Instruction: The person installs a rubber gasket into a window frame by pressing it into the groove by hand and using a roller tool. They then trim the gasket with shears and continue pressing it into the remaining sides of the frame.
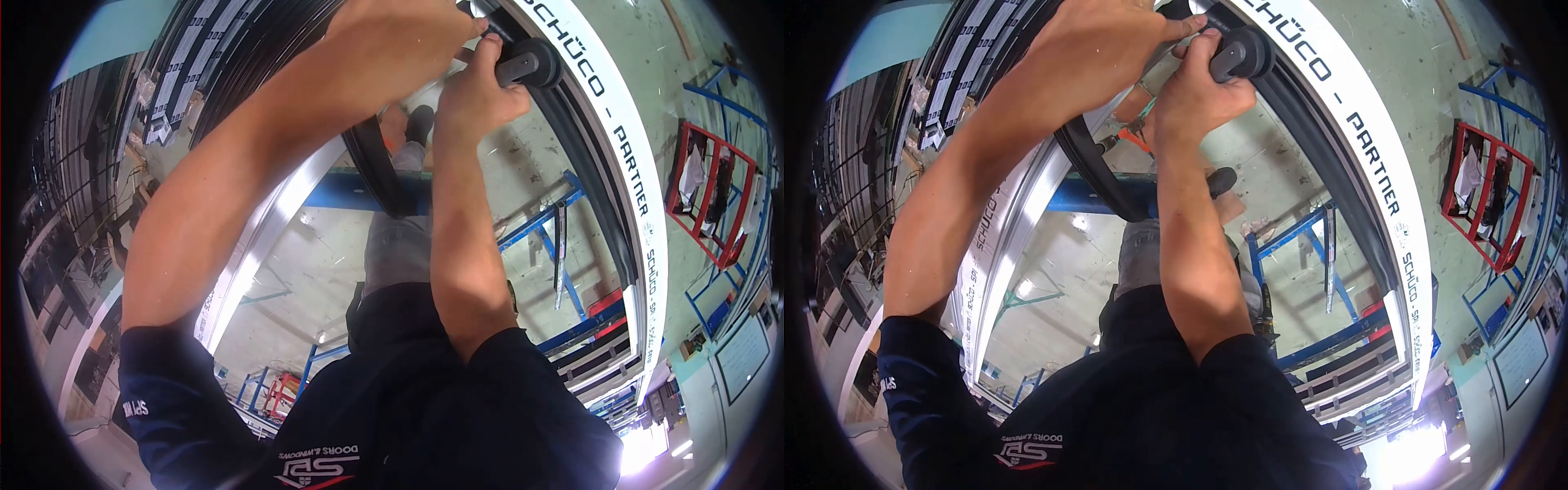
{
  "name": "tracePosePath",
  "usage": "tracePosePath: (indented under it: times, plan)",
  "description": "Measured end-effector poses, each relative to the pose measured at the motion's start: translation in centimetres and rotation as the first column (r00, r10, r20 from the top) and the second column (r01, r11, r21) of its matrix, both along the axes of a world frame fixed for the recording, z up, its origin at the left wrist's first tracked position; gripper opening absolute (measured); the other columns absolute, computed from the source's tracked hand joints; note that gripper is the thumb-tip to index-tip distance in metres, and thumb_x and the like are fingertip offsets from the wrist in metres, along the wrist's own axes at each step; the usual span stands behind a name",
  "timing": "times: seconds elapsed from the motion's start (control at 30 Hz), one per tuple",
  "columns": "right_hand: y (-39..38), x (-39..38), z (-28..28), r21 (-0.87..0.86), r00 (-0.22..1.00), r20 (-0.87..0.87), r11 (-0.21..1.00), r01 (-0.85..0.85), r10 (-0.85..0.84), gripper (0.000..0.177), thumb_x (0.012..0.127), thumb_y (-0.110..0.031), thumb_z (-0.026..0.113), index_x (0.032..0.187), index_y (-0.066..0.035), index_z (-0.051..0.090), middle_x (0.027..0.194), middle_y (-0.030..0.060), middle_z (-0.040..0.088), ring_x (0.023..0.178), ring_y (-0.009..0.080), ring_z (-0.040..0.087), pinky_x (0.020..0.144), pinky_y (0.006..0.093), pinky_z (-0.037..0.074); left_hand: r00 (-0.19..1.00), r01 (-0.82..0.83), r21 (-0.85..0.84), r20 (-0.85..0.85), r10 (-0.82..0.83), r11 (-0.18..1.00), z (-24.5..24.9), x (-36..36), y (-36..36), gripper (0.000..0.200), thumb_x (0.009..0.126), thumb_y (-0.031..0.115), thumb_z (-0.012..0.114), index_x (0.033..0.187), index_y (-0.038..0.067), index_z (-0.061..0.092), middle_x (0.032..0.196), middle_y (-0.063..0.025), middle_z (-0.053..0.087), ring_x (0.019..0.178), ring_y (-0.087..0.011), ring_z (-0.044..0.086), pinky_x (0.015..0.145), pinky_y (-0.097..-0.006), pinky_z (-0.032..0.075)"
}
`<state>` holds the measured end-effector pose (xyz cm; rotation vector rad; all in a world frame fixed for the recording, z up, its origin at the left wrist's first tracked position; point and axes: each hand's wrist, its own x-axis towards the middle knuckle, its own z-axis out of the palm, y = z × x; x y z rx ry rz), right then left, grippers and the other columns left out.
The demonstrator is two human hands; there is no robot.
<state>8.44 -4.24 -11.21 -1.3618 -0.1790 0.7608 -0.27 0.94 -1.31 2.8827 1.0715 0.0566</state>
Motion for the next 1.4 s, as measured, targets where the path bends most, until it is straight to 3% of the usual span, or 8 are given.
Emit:
tracePosePath:
  times: [0.17,0.37,0.6,0.73,0.9,1.03,1.2,1.4]
  plan:
    - [1.8,-1.6,-0.6,0.059,0.992,-0.091,0.994,0.097,-0.092,0.013,0.093,-0.004,0.069,0.085,0.007,0.072,0.082,0.0069,0.073,0.072,0.0134,0.069,0.065,0.0293,0.055,0.987,-0.071,-0.050,-0.145,0.063,0.996,2.3,1.6,-0.1,0.025,0.095,0.021,0.068,0.105,0.002,0.082,0.170,-0.0317,0.018,0.134,-0.0677,0.043,0.079,-0.0592,0.062]
    - [2.1,-1.6,-2.2,0.128,0.995,-0.069,0.988,0.087,-0.079,0.015,0.093,0.002,0.065,0.078,0.004,0.066,0.081,0.0073,0.070,0.076,0.0138,0.069,0.076,0.0302,0.058,0.995,-0.103,-0.114,-0.003,0.104,0.988,0.2,1.1,0.4,0.037,0.103,0.026,0.062,0.087,-0.003,0.079,0.173,-0.0257,0.014,0.135,-0.0681,0.039,0.075,-0.0599,0.057]
    - [0.7,-0.3,-0.6,-0.062,0.985,0.139,0.994,-0.094,0.102,0.022,0.094,-0.008,0.075,0.078,0.003,0.066,0.072,0.0014,0.066,0.066,0.0092,0.061,0.058,0.0278,0.049,0.992,-0.097,-0.019,0.083,0.099,0.995,0.2,0.4,0.4,0.028,0.094,0.023,0.068,0.095,-0.001,0.082,0.169,-0.0273,0.027,0.127,-0.0641,0.052,0.072,-0.0498,0.061]
    - [-7.2,4.4,-1.1,-0.421,0.694,0.350,0.767,-0.484,0.629,0.026,0.091,-0.012,0.080,0.076,0.001,0.064,0.067,-0.0008,0.063,0.060,0.0056,0.054,0.052,0.0268,0.040,0.946,-0.118,0.046,0.308,0.098,0.992,-1.8,-0.6,0.4,0.023,0.091,0.019,0.068,0.097,0.003,0.084,0.164,-0.0263,0.041,0.121,-0.0582,0.061,0.070,-0.0405,0.063]
    - [-14.7,11.2,2.4,-0.368,0.499,-0.100,0.434,-0.823,0.861,0.018,0.094,-0.001,0.070,0.108,0.003,0.059,0.077,0.0034,0.061,0.066,0.0086,0.058,0.055,0.0272,0.044,0.974,-0.193,0.024,0.127,0.188,0.981,-0.2,0.0,-0.7,0.021,0.088,0.016,0.069,0.094,0.001,0.083,0.168,-0.0214,0.035,0.129,-0.0541,0.058,0.078,-0.0412,0.063]
    - [-13.7,13.2,8.8,-0.477,0.405,0.057,0.381,-0.792,0.913,0.034,0.103,-0.010,0.068,0.132,0.001,0.053,0.079,0.0059,0.066,0.063,0.0109,0.062,0.056,0.0275,0.048,0.966,-0.258,-0.106,-0.028,0.256,0.960,1.1,0.9,-0.6,0.020,0.082,0.013,0.071,0.094,0.001,0.083,0.174,-0.0155,0.024,0.135,-0.0465,0.052,0.088,-0.0434,0.061]
    - [-11.8,16.0,10.0,-0.611,0.158,0.486,0.464,-0.641,0.859,0.030,0.097,-0.008,0.073,0.123,0.001,0.063,0.069,0.0078,0.060,0.059,0.0111,0.049,0.056,0.0286,0.040,0.965,-0.261,-0.091,-0.031,0.259,0.961,2.3,0.9,-1.5,0.022,0.079,0.012,0.071,0.096,0.003,0.083,0.173,-0.0135,0.027,0.130,-0.0399,0.055,0.088,-0.0424,0.061]
    - [-10.2,17.0,10.9,-0.623,0.064,0.472,0.384,-0.682,0.879,0.041,0.100,-0.009,0.068,0.139,0.003,0.059,0.085,0.0108,0.066,0.064,0.0128,0.055,0.061,0.0308,0.046,0.956,-0.290,-0.083,-0.063,0.285,0.954,1.7,1.0,-1.5,0.023,0.079,0.009,0.070,0.097,-0.001,0.082,0.171,-0.0139,0.032,0.125,-0.0370,0.058,0.086,-0.0429,0.060]
